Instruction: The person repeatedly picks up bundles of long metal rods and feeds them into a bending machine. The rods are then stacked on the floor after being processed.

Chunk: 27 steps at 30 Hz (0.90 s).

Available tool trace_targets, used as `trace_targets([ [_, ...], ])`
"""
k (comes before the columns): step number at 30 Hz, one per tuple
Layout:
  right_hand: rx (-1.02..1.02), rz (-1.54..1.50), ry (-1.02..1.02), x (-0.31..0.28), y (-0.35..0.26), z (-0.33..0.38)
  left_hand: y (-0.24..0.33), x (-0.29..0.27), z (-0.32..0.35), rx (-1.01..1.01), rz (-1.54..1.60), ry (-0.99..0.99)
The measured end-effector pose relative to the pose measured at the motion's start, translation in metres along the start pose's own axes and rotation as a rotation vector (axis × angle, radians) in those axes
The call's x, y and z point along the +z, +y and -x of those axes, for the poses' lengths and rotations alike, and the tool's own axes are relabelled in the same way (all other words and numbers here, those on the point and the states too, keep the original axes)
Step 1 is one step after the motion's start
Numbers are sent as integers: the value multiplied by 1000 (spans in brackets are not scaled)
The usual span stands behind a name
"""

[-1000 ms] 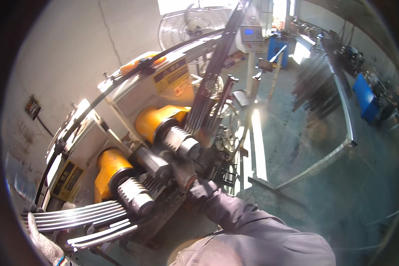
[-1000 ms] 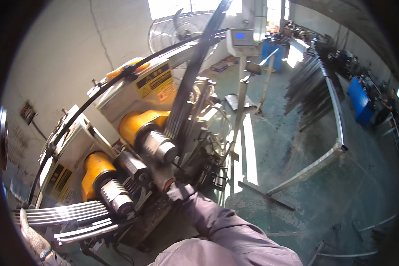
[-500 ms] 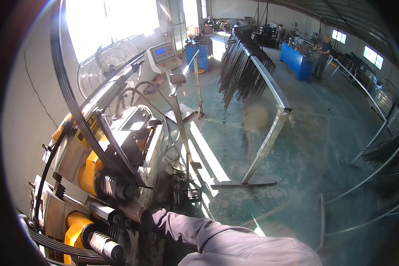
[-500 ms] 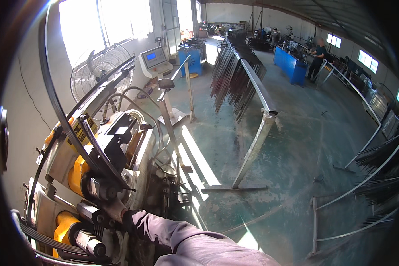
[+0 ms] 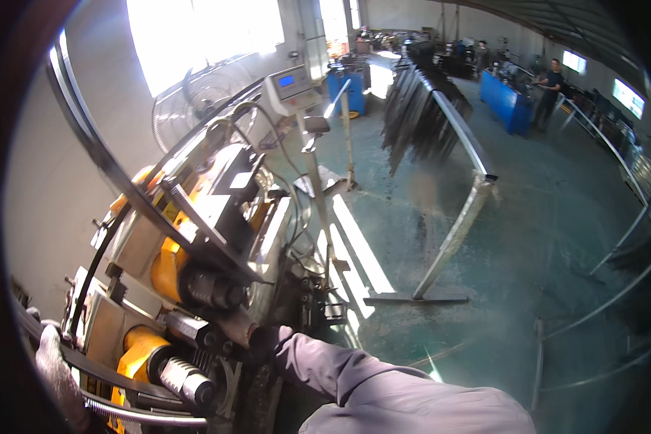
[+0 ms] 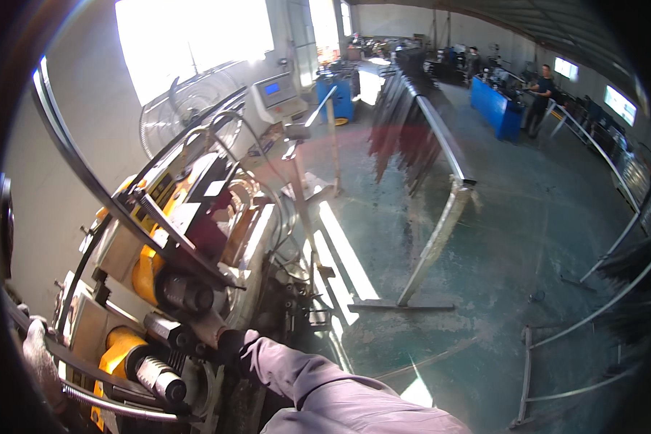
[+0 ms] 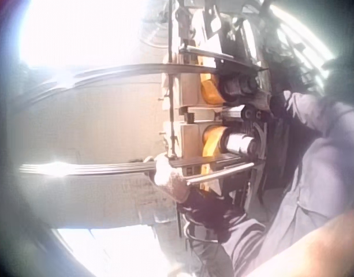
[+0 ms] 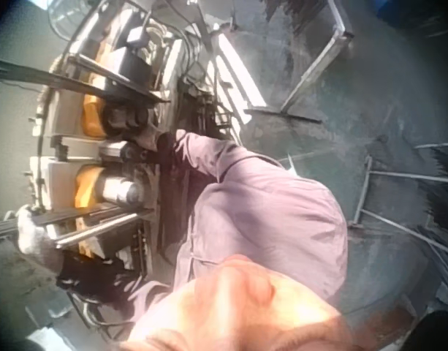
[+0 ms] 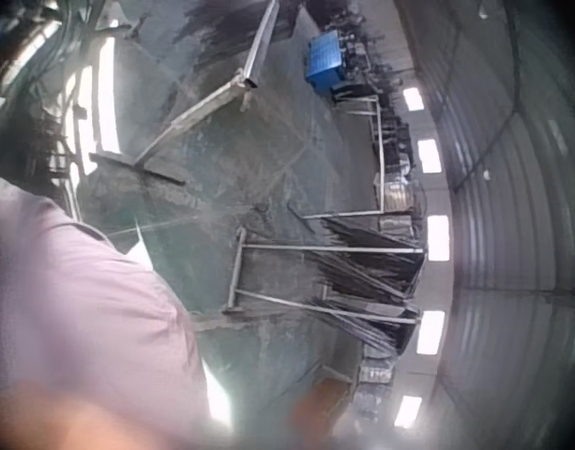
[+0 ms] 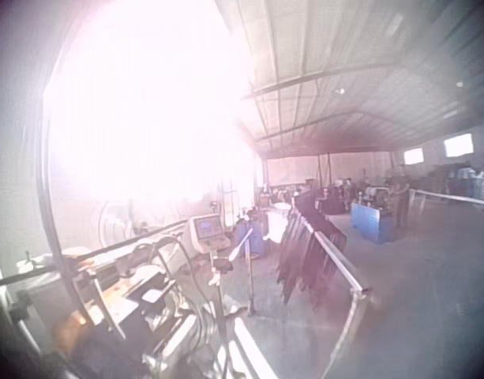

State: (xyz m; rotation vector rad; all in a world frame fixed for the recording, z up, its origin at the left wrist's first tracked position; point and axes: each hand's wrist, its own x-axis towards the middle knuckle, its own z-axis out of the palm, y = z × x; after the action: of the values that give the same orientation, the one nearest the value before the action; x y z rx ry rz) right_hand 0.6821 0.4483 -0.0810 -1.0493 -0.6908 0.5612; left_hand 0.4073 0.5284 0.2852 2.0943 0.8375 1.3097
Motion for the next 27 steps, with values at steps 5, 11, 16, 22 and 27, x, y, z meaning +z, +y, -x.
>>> trace_targets([
  [5,-603,840,-16,-6,8,-2,-13,-11,-4,-129,87,-26],
  [11,181,-211,57,5,-6,1,-5,-6,4,-130,25,70],
  [16,196,-107,30,5,-17,4,-4,-9,6,-134,-53,49],
  [22,-72,90,0,1,-2,3,-20,-18,3,265,-417,-30],
  [27,-94,119,-43,-5,17,-2,-15,-20,4,428,-593,-88],
])
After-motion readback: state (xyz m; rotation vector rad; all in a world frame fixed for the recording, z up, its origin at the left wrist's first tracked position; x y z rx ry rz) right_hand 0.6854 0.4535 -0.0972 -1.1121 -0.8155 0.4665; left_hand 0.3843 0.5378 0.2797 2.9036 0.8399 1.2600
